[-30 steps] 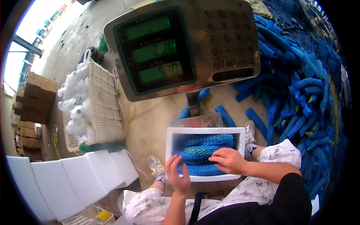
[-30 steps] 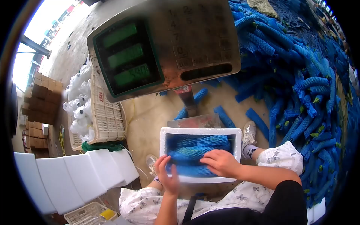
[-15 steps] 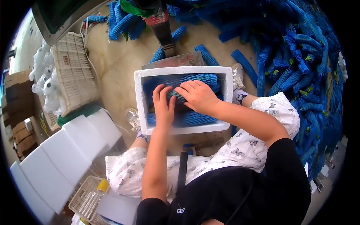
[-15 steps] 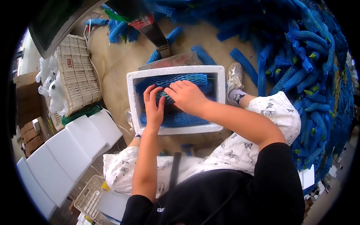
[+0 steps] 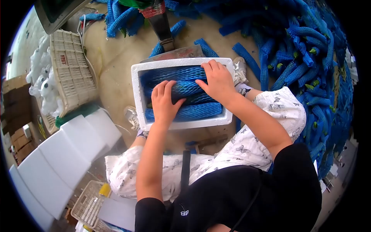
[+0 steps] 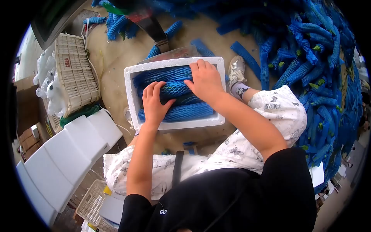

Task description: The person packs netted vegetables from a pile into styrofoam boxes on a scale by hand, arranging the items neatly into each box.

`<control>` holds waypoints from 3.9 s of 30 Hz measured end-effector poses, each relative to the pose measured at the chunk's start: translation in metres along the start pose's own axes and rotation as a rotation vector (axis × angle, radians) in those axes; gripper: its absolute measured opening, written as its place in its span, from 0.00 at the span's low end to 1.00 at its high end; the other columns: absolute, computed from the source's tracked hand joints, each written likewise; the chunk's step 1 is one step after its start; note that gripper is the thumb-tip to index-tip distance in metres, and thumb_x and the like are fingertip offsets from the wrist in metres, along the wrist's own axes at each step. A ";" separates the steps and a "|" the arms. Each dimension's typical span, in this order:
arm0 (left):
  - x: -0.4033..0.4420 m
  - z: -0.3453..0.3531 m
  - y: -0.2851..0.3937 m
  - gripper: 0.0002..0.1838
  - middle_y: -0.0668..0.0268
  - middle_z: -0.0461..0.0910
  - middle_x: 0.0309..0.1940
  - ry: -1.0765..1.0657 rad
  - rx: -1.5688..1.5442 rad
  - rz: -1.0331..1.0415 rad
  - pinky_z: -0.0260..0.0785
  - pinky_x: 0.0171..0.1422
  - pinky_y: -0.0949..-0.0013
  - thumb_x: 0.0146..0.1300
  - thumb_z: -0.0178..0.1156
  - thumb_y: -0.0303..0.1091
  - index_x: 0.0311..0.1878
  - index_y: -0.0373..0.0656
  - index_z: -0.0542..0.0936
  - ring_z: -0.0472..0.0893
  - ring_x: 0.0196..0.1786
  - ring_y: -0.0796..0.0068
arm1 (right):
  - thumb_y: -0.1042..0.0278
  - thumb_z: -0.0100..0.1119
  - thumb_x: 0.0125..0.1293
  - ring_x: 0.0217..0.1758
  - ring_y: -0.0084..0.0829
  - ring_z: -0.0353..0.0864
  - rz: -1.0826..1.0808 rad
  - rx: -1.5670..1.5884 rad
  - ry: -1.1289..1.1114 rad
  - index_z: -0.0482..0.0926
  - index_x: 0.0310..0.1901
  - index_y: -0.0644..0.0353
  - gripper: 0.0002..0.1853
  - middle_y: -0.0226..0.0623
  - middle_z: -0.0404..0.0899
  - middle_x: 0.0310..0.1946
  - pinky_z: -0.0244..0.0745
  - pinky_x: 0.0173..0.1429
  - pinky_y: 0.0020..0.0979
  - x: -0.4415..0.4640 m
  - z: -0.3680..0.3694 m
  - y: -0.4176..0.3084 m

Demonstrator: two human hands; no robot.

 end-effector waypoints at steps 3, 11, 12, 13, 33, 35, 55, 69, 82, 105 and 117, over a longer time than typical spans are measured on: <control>-0.010 0.001 -0.002 0.33 0.61 0.72 0.56 0.014 0.069 -0.033 0.60 0.68 0.53 0.41 0.76 0.33 0.54 0.47 0.76 0.70 0.60 0.55 | 0.54 0.74 0.50 0.51 0.38 0.74 -0.019 -0.156 -0.079 0.76 0.48 0.62 0.28 0.42 0.72 0.47 0.77 0.49 0.33 0.003 0.006 -0.013; 0.015 0.000 -0.010 0.31 0.57 0.73 0.54 -0.171 0.026 0.024 0.61 0.68 0.54 0.46 0.72 0.29 0.56 0.44 0.74 0.70 0.60 0.52 | 0.55 0.68 0.46 0.42 0.43 0.80 0.089 0.092 -0.436 0.74 0.52 0.56 0.30 0.45 0.82 0.40 0.77 0.47 0.38 0.032 -0.040 0.020; 0.020 -0.003 -0.003 0.31 0.57 0.73 0.54 -0.142 0.086 0.114 0.61 0.67 0.54 0.46 0.72 0.30 0.56 0.42 0.74 0.70 0.60 0.52 | 0.50 0.66 0.47 0.44 0.44 0.81 0.137 0.137 -0.501 0.77 0.52 0.59 0.31 0.48 0.82 0.42 0.77 0.50 0.36 0.023 -0.054 0.043; 0.026 -0.003 0.004 0.31 0.57 0.74 0.54 -0.113 0.145 0.204 0.62 0.67 0.55 0.46 0.72 0.30 0.56 0.41 0.73 0.70 0.60 0.52 | 0.52 0.64 0.46 0.43 0.41 0.81 0.178 0.267 -0.490 0.79 0.51 0.61 0.30 0.47 0.81 0.41 0.78 0.50 0.33 0.011 -0.073 0.062; 0.045 -0.012 -0.038 0.18 0.65 0.73 0.31 -0.050 -0.191 -0.174 0.71 0.40 0.68 0.52 0.69 0.23 0.47 0.46 0.76 0.75 0.32 0.70 | 0.66 0.67 0.58 0.60 0.40 0.68 -0.414 0.201 0.033 0.74 0.52 0.47 0.20 0.37 0.68 0.59 0.69 0.62 0.37 -0.016 0.019 -0.033; 0.032 -0.015 -0.033 0.19 0.64 0.73 0.34 0.061 -0.265 -0.125 0.71 0.44 0.69 0.53 0.68 0.24 0.48 0.45 0.76 0.76 0.37 0.68 | 0.64 0.67 0.59 0.58 0.35 0.70 -0.341 0.031 0.045 0.75 0.49 0.49 0.16 0.35 0.71 0.53 0.69 0.60 0.34 -0.025 -0.012 -0.023; 0.036 -0.024 -0.029 0.09 0.64 0.80 0.41 0.293 -0.044 -0.028 0.71 0.52 0.65 0.55 0.68 0.28 0.39 0.40 0.79 0.79 0.45 0.61 | 0.74 0.58 0.59 0.54 0.37 0.79 -0.430 0.207 0.110 0.81 0.49 0.59 0.15 0.38 0.81 0.49 0.79 0.53 0.31 0.029 0.006 -0.041; -0.023 0.015 -0.032 0.40 0.62 0.54 0.76 0.029 0.210 -0.284 0.38 0.78 0.43 0.63 0.60 0.46 0.75 0.51 0.56 0.53 0.78 0.61 | 0.64 0.50 0.70 0.76 0.43 0.56 -0.247 -0.020 -0.223 0.60 0.73 0.51 0.29 0.37 0.56 0.74 0.54 0.75 0.47 -0.046 0.057 -0.014; -0.058 -0.022 -0.124 0.25 0.54 0.83 0.38 0.167 -0.033 -0.789 0.75 0.47 0.50 0.54 0.65 0.35 0.58 0.54 0.75 0.82 0.43 0.48 | 0.72 0.66 0.52 0.49 0.41 0.80 0.606 0.619 -0.123 0.73 0.56 0.71 0.28 0.48 0.80 0.47 0.72 0.57 0.36 -0.085 0.069 0.166; -0.854 -0.626 0.153 0.26 0.50 0.81 0.48 1.028 0.670 -1.234 0.71 0.54 0.57 0.56 0.62 0.33 0.60 0.44 0.72 0.81 0.51 0.55 | 0.49 0.65 0.50 0.30 0.52 0.83 -1.069 0.609 -0.403 0.81 0.26 0.71 0.25 0.56 0.80 0.24 0.79 0.41 0.42 -0.284 -0.159 -0.708; -0.791 -0.609 0.083 0.33 0.55 0.43 0.78 0.667 0.977 -1.272 0.40 0.77 0.40 0.72 0.50 0.43 0.77 0.56 0.51 0.45 0.80 0.54 | 0.35 0.43 0.67 0.43 0.54 0.83 -1.153 0.483 -0.424 0.76 0.45 0.69 0.36 0.55 0.83 0.36 0.77 0.49 0.47 -0.332 -0.093 -0.806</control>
Point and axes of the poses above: each hand's wrist, its own x-axis towards the middle knuckle, its own z-axis out of the palm, y = z × x, the point moved 9 cm from there along x, towards the middle knuckle
